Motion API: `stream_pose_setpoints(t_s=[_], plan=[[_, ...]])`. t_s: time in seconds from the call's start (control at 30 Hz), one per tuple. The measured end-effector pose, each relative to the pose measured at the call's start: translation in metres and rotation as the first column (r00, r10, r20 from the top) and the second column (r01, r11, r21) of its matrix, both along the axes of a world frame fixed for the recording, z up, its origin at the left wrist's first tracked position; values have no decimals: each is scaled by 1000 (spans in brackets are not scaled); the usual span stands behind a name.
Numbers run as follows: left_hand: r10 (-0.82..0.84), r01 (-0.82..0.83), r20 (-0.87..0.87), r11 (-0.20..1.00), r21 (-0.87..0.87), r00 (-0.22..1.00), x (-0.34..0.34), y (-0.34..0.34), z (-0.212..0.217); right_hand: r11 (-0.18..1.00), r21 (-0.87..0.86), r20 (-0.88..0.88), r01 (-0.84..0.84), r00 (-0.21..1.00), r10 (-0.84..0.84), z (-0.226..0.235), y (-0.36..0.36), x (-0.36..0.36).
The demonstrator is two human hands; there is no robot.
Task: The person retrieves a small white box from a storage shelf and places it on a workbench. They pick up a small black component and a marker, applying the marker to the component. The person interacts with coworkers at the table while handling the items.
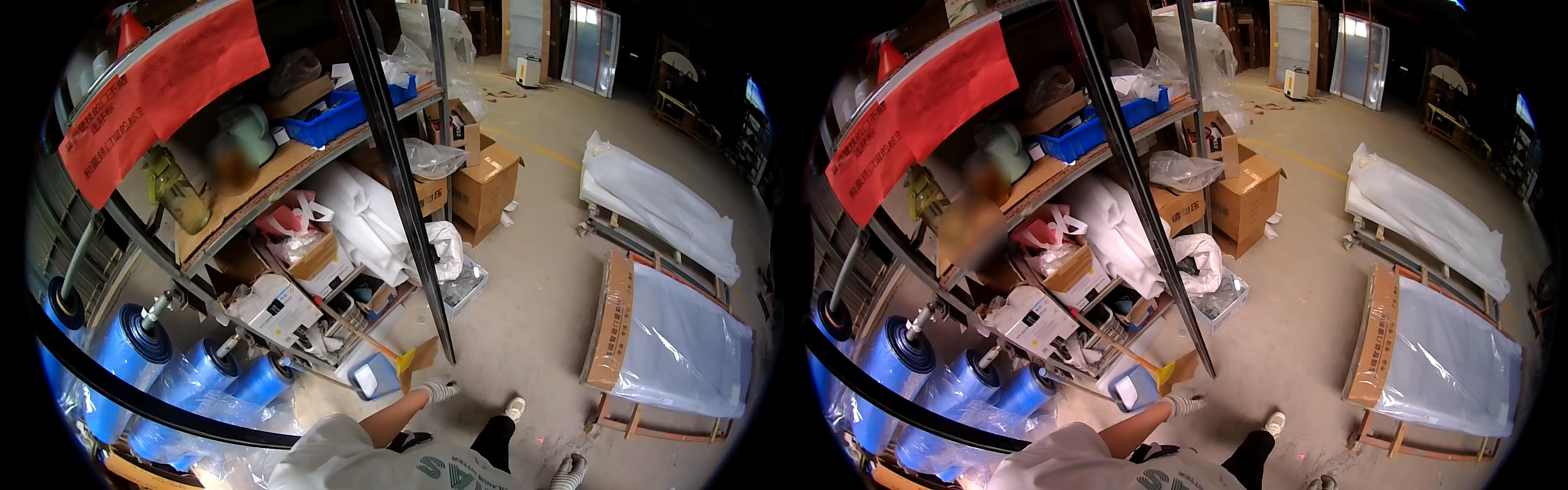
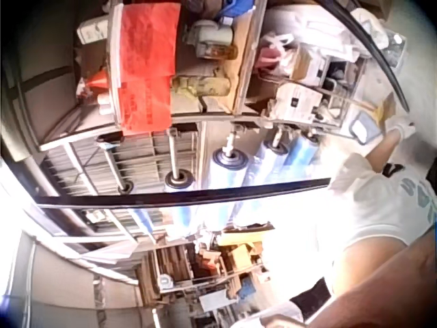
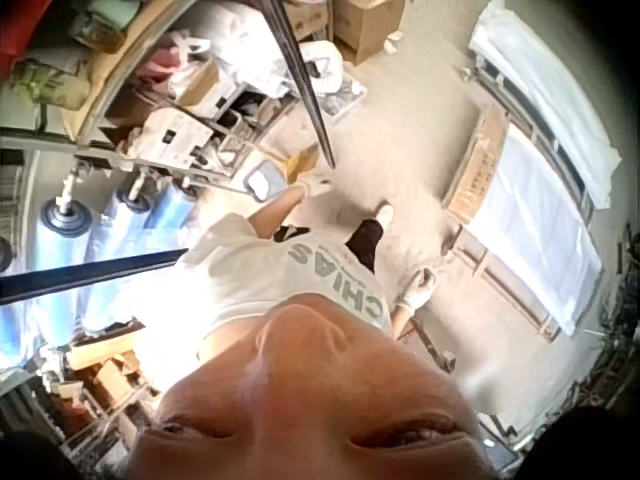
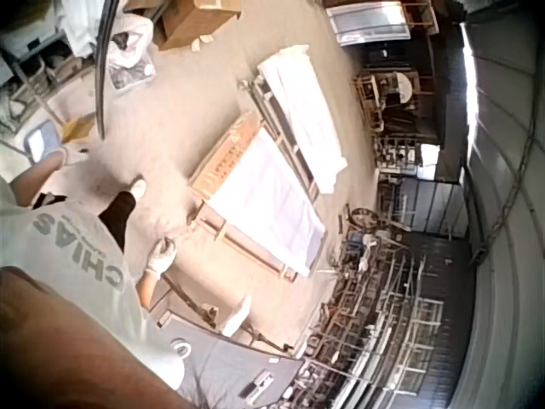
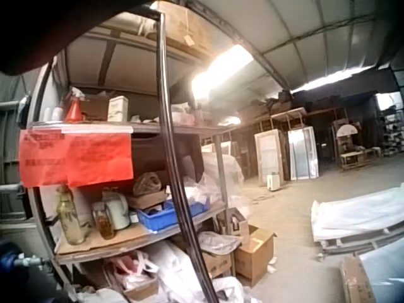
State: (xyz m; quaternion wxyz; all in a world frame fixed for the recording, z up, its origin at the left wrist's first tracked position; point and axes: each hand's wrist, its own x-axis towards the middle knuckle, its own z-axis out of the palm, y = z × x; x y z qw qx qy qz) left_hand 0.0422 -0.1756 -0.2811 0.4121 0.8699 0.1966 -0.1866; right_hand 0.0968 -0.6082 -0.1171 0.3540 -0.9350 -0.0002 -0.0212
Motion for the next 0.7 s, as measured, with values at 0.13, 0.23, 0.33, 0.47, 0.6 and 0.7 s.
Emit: stream_pose_setpoints(t_s=[0.13,0.23,0.33,0.47,0.6,0.7], plan=[[205,-205,6,978,29,979,49,21,37,992,128,8,-16,1000,15,-82,-12,129],[362,-357,-76,931,76,929,58,22,31,976,154,15,-155,988,155,-108,4,239],[468,-465,-109,884,58,877,95,18,65,942,181,-6,-284,957,290,-51,67,337],[524,-515,-122,852,96,843,143,16,88,851,196,88,-487,873,479,-58,131,446],[653,-653,-84,757,35,753,173,24,91,735,258,118,-627,776,620,-38,229,502],[683,-685,-55,724,-82,729,210,53,114,626,241,81,-742,658,749,-39,297,513]])
